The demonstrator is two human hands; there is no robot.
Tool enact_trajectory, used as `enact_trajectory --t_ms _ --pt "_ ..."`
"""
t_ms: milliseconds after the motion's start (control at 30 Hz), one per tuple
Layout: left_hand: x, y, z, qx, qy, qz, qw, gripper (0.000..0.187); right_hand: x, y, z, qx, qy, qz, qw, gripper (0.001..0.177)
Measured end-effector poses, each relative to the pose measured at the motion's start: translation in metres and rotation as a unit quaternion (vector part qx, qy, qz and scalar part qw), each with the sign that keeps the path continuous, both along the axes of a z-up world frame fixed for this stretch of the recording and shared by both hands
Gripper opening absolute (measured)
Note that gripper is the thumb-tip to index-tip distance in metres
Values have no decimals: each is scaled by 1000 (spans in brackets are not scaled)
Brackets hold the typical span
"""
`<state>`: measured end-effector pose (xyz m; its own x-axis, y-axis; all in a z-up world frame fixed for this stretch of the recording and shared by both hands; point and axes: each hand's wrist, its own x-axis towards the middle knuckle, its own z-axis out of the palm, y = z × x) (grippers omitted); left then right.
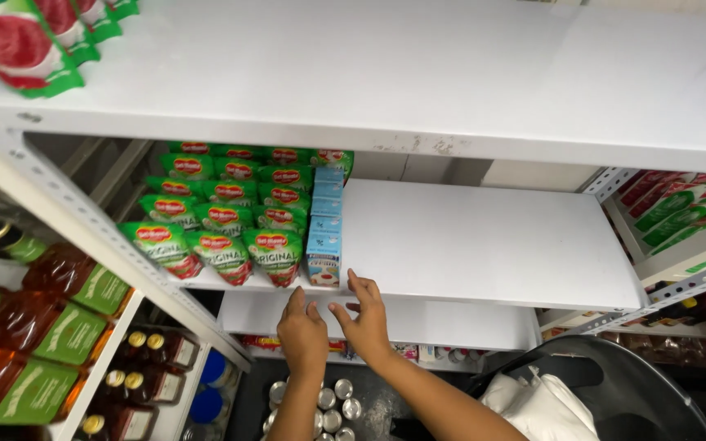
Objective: The person takes pouches of tomato sauce and cartons of whipping cream from a plastic basket and places them onto a white shelf. They arrange the items in neat rows, alternating between the two product types.
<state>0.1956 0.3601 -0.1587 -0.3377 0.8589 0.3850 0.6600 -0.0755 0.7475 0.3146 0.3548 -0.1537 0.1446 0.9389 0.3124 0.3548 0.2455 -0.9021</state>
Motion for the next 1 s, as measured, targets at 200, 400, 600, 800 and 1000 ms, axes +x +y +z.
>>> enact_trajectory --t_ms 200,400,600,800,1000 --pt "-49 -88 66 -37 -41 -22 998 27 -36 -86 17 4 100 40 994 53" --pt "-121 -229 121 -3 -78 -43 996 24 -82 -186 29 -25 138 247 959 29" --pt "-180 -388 151 -41 -91 97 990 21 -136 -284 58 -102 83 460 878 19" --pt "-229 -519 81 -149 -52 234 960 20 -177 -362 24 -199 17 584 787 13" --pt "-236 -583 -28 -482 2 218 849 34 -198 -419 -17 -212 -20 646 733 21"
